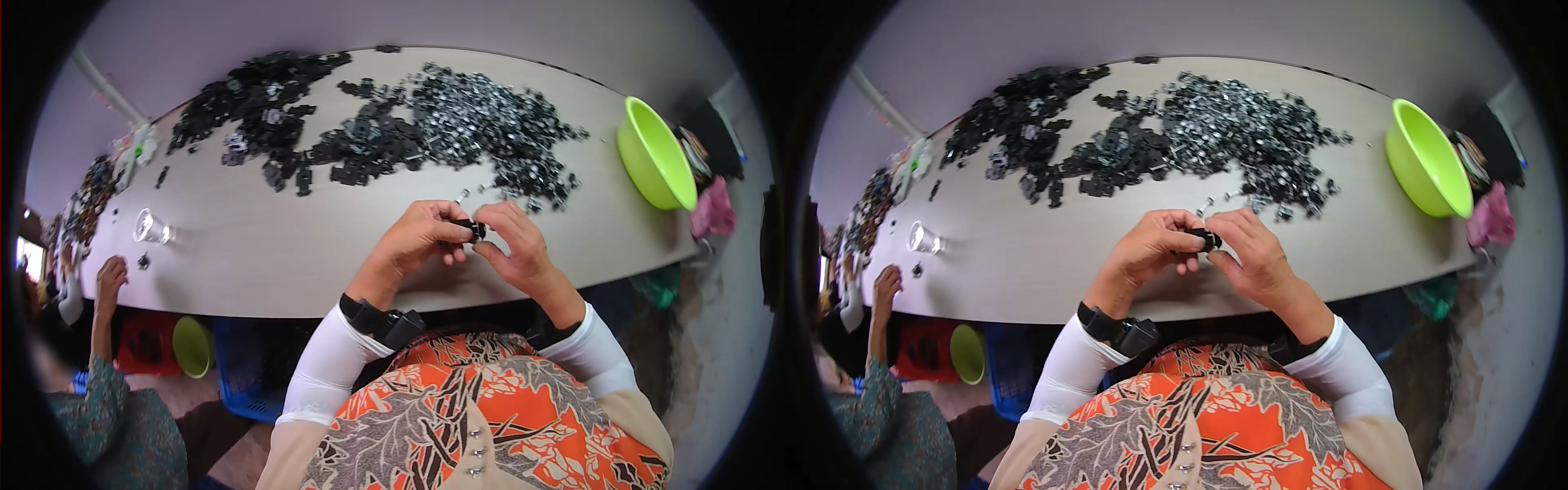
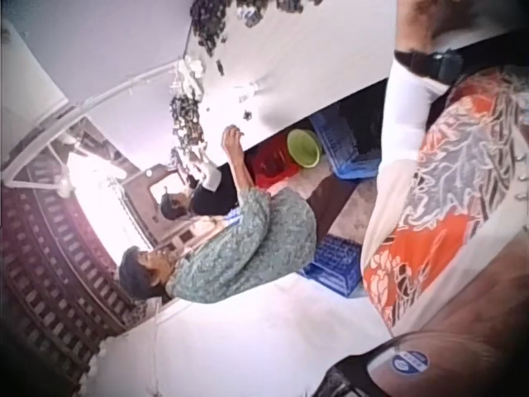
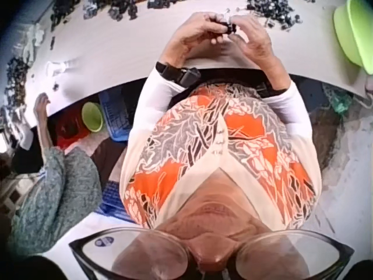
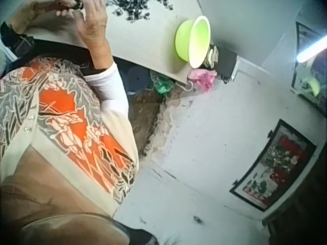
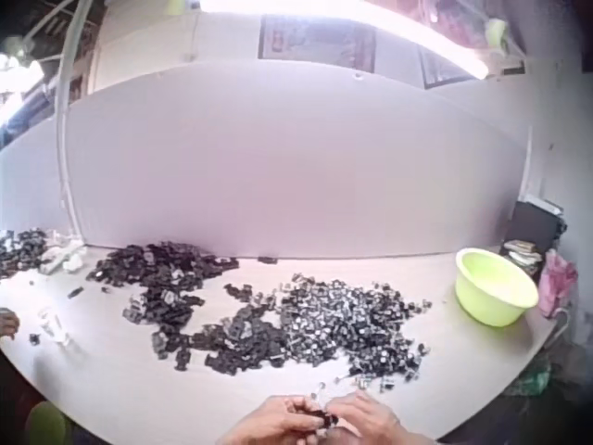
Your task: The person assembles small black plastic components with metal screws at a table. They repeatedly pick up a plastic part, insert a screw, and place the assembled unit on the table. The person continues this process throughout the clip.
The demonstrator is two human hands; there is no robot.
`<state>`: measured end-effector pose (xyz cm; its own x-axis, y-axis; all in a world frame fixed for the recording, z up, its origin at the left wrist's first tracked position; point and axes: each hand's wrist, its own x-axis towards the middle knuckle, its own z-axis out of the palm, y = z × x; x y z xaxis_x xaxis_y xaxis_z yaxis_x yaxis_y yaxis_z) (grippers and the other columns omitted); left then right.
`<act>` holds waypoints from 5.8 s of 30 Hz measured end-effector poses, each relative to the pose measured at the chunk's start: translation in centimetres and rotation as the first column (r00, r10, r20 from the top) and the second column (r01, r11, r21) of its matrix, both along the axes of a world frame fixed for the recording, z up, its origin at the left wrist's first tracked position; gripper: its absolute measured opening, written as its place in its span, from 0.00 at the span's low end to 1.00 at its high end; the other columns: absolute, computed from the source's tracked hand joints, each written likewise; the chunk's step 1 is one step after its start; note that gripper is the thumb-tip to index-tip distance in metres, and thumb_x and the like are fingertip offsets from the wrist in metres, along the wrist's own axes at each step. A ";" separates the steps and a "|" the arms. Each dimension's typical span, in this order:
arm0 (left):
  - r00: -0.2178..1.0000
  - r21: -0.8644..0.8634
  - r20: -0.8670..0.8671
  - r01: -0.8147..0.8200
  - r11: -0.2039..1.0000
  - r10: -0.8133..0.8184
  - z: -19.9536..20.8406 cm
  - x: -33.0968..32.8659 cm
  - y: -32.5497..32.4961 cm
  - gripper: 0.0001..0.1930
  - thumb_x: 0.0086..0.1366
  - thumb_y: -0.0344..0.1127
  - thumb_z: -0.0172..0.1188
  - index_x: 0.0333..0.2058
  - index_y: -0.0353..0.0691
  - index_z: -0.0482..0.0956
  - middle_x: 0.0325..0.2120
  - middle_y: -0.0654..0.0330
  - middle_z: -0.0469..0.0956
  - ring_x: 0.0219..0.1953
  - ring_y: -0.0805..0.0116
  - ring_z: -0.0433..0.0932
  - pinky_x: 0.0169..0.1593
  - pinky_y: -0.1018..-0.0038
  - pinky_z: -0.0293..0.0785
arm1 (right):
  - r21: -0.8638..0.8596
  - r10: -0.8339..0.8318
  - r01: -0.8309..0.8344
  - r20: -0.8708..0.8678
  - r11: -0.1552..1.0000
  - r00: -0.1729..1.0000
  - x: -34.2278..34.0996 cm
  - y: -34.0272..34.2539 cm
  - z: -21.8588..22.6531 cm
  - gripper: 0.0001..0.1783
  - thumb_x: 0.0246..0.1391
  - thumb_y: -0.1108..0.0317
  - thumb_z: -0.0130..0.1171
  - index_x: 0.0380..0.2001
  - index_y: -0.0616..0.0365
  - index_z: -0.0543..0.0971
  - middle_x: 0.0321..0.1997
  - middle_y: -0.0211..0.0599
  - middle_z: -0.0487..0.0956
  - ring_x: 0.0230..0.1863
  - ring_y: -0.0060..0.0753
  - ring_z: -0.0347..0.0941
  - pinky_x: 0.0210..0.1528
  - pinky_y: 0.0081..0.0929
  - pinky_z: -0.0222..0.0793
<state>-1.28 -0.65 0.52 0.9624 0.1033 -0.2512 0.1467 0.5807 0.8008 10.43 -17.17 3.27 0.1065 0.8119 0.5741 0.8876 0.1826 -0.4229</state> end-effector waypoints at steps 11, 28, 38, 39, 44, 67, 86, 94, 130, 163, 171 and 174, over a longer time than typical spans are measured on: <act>0.981 -0.157 0.118 0.171 0.973 -0.154 -1.4 -0.4 -0.2 0.07 0.62 0.33 0.63 0.33 0.36 0.78 0.23 0.62 0.77 0.18 0.74 0.75 0.21 0.82 0.66 | 0.071 -0.160 0.157 0.043 0.985 0.986 -3.9 -1.4 0.4 0.28 0.34 0.82 0.67 0.45 0.60 0.74 0.39 0.42 0.77 0.40 0.47 0.74 0.40 0.36 0.73; 0.993 0.095 -0.019 -0.115 0.989 0.117 -1.3 -0.1 0.5 0.06 0.62 0.32 0.62 0.30 0.36 0.77 0.23 0.60 0.78 0.17 0.73 0.76 0.18 0.81 0.70 | -0.111 -0.466 0.488 0.181 0.866 0.866 7.6 -3.6 -3.7 0.07 0.44 0.83 0.54 0.27 0.61 0.77 0.32 0.40 0.74 0.36 0.47 0.74 0.38 0.37 0.71; 0.970 0.163 -0.062 -0.222 0.961 0.234 -0.9 -0.2 1.3 0.07 0.62 0.35 0.62 0.30 0.38 0.77 0.24 0.62 0.77 0.18 0.75 0.76 0.20 0.82 0.70 | -0.066 -0.461 0.457 -0.090 0.887 0.883 6.9 -3.8 -5.3 0.02 0.44 0.79 0.56 0.24 0.61 0.76 0.26 0.37 0.72 0.25 0.40 0.71 0.27 0.33 0.66; 0.971 0.151 -0.053 -0.222 0.963 0.232 -1.0 -0.1 1.4 0.07 0.62 0.35 0.62 0.31 0.38 0.77 0.23 0.61 0.77 0.18 0.75 0.77 0.20 0.82 0.70 | -0.072 -0.450 0.444 -0.141 0.893 0.882 7.0 -3.9 -5.2 0.02 0.44 0.79 0.56 0.24 0.62 0.76 0.25 0.37 0.72 0.23 0.39 0.71 0.26 0.32 0.65; 0.969 0.155 -0.067 -0.227 0.962 0.239 -1.4 -0.3 1.8 0.07 0.63 0.35 0.62 0.32 0.38 0.76 0.24 0.61 0.78 0.20 0.74 0.77 0.21 0.81 0.71 | -0.055 -0.425 0.421 -0.133 0.905 0.896 7.3 -3.6 -5.5 0.02 0.45 0.78 0.55 0.25 0.61 0.76 0.24 0.36 0.73 0.22 0.38 0.71 0.26 0.31 0.65; 0.951 0.110 -0.063 -0.295 0.949 0.303 -1.4 -0.3 1.6 0.07 0.62 0.33 0.62 0.31 0.36 0.76 0.23 0.59 0.78 0.18 0.73 0.78 0.19 0.82 0.72 | -0.125 -0.332 0.348 0.135 0.929 0.934 6.6 -1.9 -3.9 0.07 0.44 0.75 0.59 0.30 0.60 0.75 0.32 0.39 0.72 0.35 0.46 0.72 0.36 0.39 0.69; 0.972 0.027 -0.118 -0.199 0.980 0.201 -2.1 1.5 -0.3 0.10 0.62 0.32 0.60 0.38 0.31 0.75 0.27 0.53 0.78 0.22 0.64 0.82 0.21 0.76 0.80 | -0.333 -0.335 0.284 -0.104 0.899 0.937 8.1 -3.9 -1.9 0.07 0.43 0.73 0.63 0.26 0.64 0.76 0.29 0.43 0.69 0.32 0.47 0.70 0.34 0.36 0.65; 0.972 0.067 -0.155 -0.170 0.983 0.179 -0.8 1.6 -0.5 0.15 0.67 0.38 0.57 0.42 0.29 0.76 0.32 0.51 0.80 0.28 0.63 0.83 0.29 0.75 0.82 | -0.243 -0.271 0.218 -0.208 0.945 0.940 7.3 -3.1 -2.6 0.08 0.43 0.76 0.65 0.25 0.64 0.74 0.26 0.39 0.70 0.24 0.38 0.68 0.26 0.31 0.64; 0.991 -0.087 -0.003 -0.131 0.987 0.132 -0.9 0.7 -3.0 0.10 0.66 0.36 0.59 0.29 0.38 0.73 0.29 0.64 0.75 0.32 0.72 0.78 0.41 0.70 0.82 | -0.174 0.057 -0.075 -0.108 0.982 0.993 1.7 0.1 -0.3 0.10 0.42 0.76 0.64 0.27 0.61 0.72 0.33 0.40 0.67 0.28 0.46 0.72 0.28 0.37 0.70; 0.767 0.916 -0.066 -0.207 0.343 0.638 1.9 -10.5 3.1 0.20 0.49 0.37 0.69 0.16 0.36 0.64 0.11 0.64 0.61 0.17 0.74 0.61 0.21 0.71 0.58 | -0.248 -0.023 0.023 0.001 0.968 1.000 4.8 4.3 -3.3 0.05 0.45 0.75 0.59 0.26 0.62 0.73 0.36 0.41 0.69 0.39 0.45 0.70 0.38 0.40 0.70; 0.499 0.955 -0.295 0.152 0.253 0.815 5.4 -24.7 1.0 0.17 0.44 0.38 0.71 0.19 0.31 0.74 0.13 0.58 0.68 0.18 0.72 0.67 0.24 0.72 0.64 | -0.297 -0.062 0.050 -0.030 0.954 0.998 4.6 4.0 -3.2 0.07 0.43 0.75 0.62 0.28 0.62 0.75 0.37 0.40 0.69 0.39 0.44 0.71 0.38 0.38 0.70; 0.546 0.992 -0.129 0.073 0.106 0.828 6.9 -20.5 2.1 0.14 0.49 0.38 0.68 0.27 0.31 0.80 0.17 0.52 0.76 0.21 0.64 0.76 0.29 0.70 0.71 | -0.279 -0.071 0.055 -0.049 0.959 0.996 4.8 4.1 -3.0 0.08 0.43 0.76 0.62 0.29 0.63 0.75 0.37 0.42 0.69 0.38 0.46 0.71 0.38 0.38 0.70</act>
